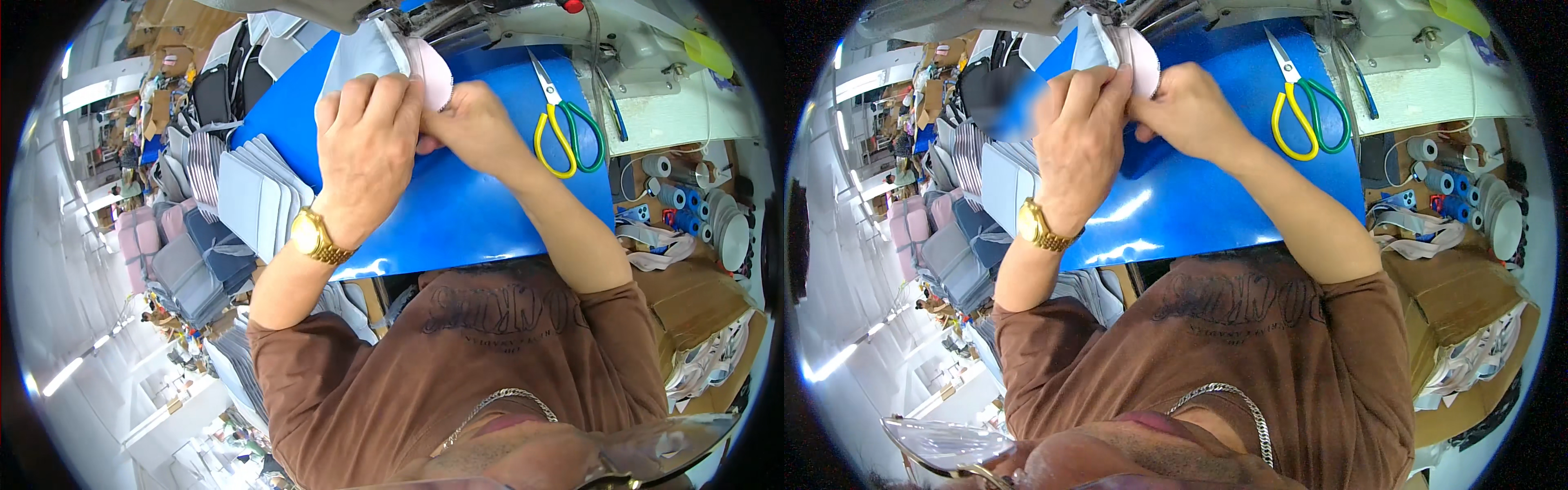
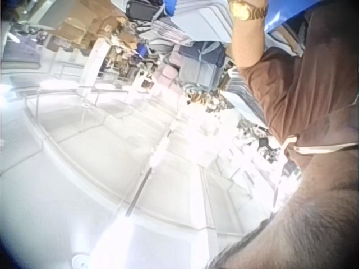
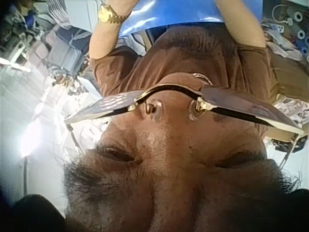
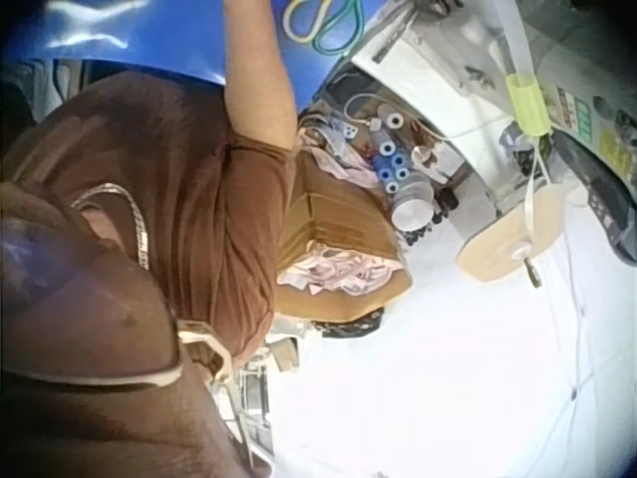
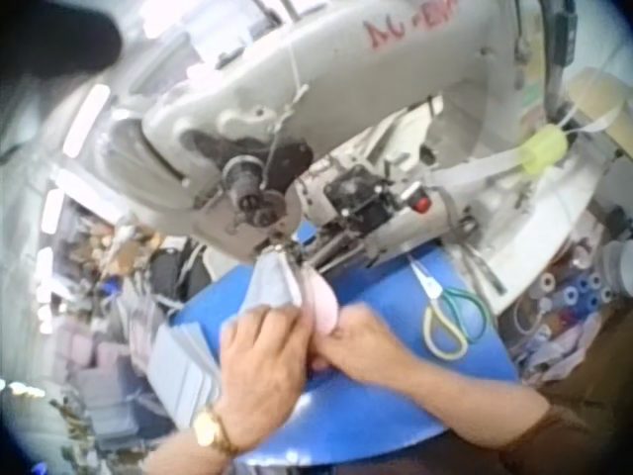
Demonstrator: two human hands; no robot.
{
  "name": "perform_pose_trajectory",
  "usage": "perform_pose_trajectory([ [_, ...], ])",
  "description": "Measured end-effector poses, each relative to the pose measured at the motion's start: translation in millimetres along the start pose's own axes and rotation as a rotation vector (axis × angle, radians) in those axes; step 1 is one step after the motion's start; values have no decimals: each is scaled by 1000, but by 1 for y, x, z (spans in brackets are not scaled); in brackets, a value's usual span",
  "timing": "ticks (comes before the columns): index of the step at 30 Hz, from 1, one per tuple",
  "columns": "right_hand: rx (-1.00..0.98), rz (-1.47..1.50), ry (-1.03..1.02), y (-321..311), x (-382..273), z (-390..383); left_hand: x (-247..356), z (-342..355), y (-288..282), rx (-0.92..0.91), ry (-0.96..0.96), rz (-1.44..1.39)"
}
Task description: Sewing the edges of leather-like material pieces to assemble small bags using an industrial sewing machine.
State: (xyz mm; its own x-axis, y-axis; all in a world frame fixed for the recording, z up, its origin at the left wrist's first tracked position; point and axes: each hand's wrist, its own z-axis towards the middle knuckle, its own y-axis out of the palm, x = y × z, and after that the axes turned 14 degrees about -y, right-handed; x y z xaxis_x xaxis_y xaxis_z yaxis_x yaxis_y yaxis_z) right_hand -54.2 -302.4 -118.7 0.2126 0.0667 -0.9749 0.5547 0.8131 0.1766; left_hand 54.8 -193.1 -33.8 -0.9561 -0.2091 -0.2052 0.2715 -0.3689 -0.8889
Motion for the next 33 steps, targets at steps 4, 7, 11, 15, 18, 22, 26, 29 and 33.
perform_pose_trajectory([
  [4,-14,199,-61,5,21,-6,12,-1,8,40,-157,-182],
  [7,-29,172,-38,4,32,-3,15,-2,15,97,-210,-239],
  [11,-15,275,-21,8,43,9,16,0,30,161,-248,-286],
  [15,29,255,-53,13,49,25,10,14,50,257,-285,-343],
  [18,84,370,-120,18,50,32,10,23,57,324,-332,-355],
  [22,75,365,-192,11,44,34,16,31,53,333,-360,-390],
  [26,15,241,-168,-9,27,26,23,33,44,279,-384,-396],
  [29,-39,34,-189,-26,9,23,23,29,37,208,-447,-516],
  [33,-27,-127,-216,-37,-7,19,-5,27,39,154,-542,-749],
])
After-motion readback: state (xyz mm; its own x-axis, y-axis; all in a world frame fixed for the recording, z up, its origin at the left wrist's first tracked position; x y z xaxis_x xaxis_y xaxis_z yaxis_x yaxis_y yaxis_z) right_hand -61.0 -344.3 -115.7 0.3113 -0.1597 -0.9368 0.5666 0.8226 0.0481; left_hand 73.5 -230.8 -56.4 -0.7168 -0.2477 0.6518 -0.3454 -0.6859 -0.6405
